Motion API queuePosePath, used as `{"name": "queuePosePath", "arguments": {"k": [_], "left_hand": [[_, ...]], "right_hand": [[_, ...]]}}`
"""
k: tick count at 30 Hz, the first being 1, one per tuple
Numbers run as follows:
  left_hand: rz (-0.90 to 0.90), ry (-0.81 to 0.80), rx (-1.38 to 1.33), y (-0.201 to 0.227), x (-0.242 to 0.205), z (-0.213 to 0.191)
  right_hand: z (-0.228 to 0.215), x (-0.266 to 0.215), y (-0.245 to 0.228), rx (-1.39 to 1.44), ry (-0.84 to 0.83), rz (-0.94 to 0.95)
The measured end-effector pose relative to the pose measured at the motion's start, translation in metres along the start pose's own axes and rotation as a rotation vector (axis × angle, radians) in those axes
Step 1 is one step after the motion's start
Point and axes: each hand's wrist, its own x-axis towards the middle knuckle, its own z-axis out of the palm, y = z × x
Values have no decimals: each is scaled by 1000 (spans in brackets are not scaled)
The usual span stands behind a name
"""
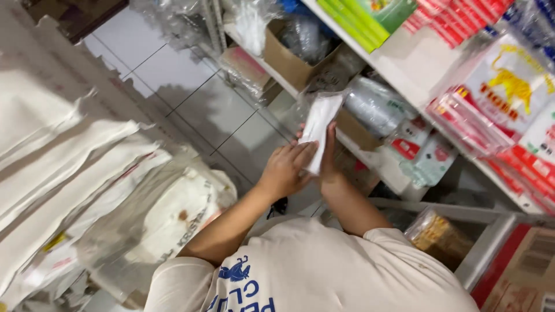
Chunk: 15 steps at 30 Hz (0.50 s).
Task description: The person repeatedly picks up small white packages from a large sack on the floor and places them onto a nearby shelf. The person handles the packages one at a time, moving between the sack and the shelf in a repetitive cycle.
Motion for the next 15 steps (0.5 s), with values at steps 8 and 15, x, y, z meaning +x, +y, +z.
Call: {"name": "queuePosePath", "arguments": {"k": [8,15], "left_hand": [[-351,335,-787,-66,71,14],[-440,431,-1072,-116,128,-35]], "right_hand": [[107,66,-81,-406,256,-290],[129,135,-108,-636,159,-334]]}}
